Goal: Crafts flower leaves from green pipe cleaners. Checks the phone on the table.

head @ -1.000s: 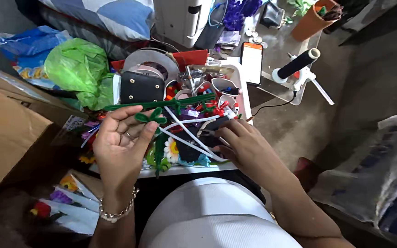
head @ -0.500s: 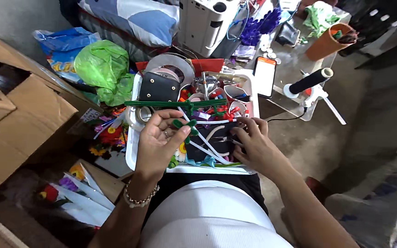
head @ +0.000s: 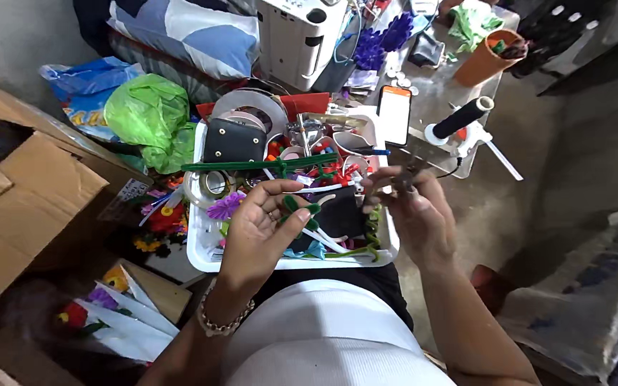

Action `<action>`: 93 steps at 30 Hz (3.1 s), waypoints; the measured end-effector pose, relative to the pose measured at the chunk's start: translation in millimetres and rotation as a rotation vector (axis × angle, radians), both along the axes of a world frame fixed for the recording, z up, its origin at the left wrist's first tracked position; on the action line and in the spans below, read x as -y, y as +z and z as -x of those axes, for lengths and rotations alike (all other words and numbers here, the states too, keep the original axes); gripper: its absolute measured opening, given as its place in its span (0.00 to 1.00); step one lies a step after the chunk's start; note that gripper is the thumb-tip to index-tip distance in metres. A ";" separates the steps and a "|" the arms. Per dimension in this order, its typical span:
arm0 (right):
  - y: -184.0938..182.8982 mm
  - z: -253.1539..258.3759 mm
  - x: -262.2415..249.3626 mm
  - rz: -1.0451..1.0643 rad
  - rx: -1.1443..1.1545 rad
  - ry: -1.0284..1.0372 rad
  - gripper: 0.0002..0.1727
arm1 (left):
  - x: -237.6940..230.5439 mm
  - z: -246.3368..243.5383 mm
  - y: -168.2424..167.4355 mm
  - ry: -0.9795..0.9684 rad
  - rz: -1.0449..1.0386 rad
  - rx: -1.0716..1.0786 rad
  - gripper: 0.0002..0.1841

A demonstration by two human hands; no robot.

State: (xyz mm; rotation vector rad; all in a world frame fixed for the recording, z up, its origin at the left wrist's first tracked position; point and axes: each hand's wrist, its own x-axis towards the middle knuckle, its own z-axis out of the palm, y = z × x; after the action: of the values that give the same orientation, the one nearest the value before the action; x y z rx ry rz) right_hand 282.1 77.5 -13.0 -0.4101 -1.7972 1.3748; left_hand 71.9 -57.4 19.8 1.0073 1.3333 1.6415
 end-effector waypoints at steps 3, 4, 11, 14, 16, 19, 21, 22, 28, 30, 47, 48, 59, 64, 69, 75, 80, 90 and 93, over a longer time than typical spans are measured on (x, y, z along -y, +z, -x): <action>-2.1 20.1 6.1 -0.102 0.123 -0.022 0.29 | -1.5 -3.5 5.1 0.009 0.010 0.004 0.15; -3.1 24.1 8.5 -0.240 0.190 -0.062 0.29 | -1.3 -3.3 6.9 0.010 0.006 -0.001 0.15; -1.5 35.5 21.0 -0.608 0.291 -0.270 0.25 | 3.5 -0.4 12.2 -0.002 0.005 0.033 0.15; -1.8 35.6 19.7 -0.608 0.286 -0.245 0.25 | 4.2 -1.3 13.1 -0.025 0.010 0.093 0.15; -1.8 35.8 20.4 -0.619 0.292 -0.230 0.26 | 4.9 -1.7 13.8 -0.035 0.010 0.131 0.15; -1.6 36.6 21.5 -0.634 0.299 -0.230 0.26 | 6.2 -1.8 14.7 -0.043 0.027 0.165 0.15; -1.1 37.6 21.5 -0.650 0.302 -0.226 0.27 | 6.9 -1.9 14.1 -0.042 0.026 0.181 0.14; -0.9 38.3 21.4 -0.656 0.295 -0.220 0.27 | 7.1 -2.0 13.9 -0.041 0.024 0.188 0.14; -0.8 40.1 22.4 -0.590 0.244 -0.139 0.27 | 8.1 -3.3 18.1 -0.081 0.052 0.287 0.13; -1.3 40.0 22.2 -0.598 0.238 -0.138 0.27 | 7.8 -4.1 19.5 -0.080 0.053 0.298 0.13; 4.8 37.2 21.6 -0.684 0.305 -0.156 0.29 | 11.9 -5.6 19.0 -0.035 0.048 0.237 0.13; 4.7 37.3 21.5 -0.689 0.309 -0.155 0.29 | 12.0 -5.4 18.7 -0.033 0.052 0.231 0.13; -3.8 41.0 17.7 -0.759 0.273 -0.184 0.29 | 10.7 -2.8 17.4 -0.049 0.092 0.252 0.14; -4.8 42.3 19.0 -0.703 0.281 -0.191 0.29 | 8.3 -4.4 13.5 -0.040 0.051 0.232 0.15; -9.2 41.7 24.1 -0.542 0.265 -0.159 0.30 | 5.3 -4.3 8.6 0.040 -0.047 0.274 0.17; -10.6 43.1 29.0 -0.566 0.254 -0.204 0.28 | 5.4 -9.2 12.0 0.026 -0.042 0.379 0.16; -6.3 42.8 28.4 -0.597 0.265 -0.225 0.28 | 3.6 -13.2 13.9 0.028 -0.033 0.410 0.16; -2.8 40.0 26.6 -0.644 0.289 -0.248 0.27 | 4.9 -15.4 15.3 0.028 -0.008 0.472 0.15; -2.8 40.3 25.6 -0.661 0.292 -0.251 0.28 | 5.1 -14.6 14.9 0.018 0.006 0.490 0.14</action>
State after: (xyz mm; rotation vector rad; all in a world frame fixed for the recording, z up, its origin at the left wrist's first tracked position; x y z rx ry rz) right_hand 241.8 51.9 -15.8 -0.4665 -2.2192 0.5140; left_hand 86.6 -62.5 34.7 0.5365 1.0150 1.7515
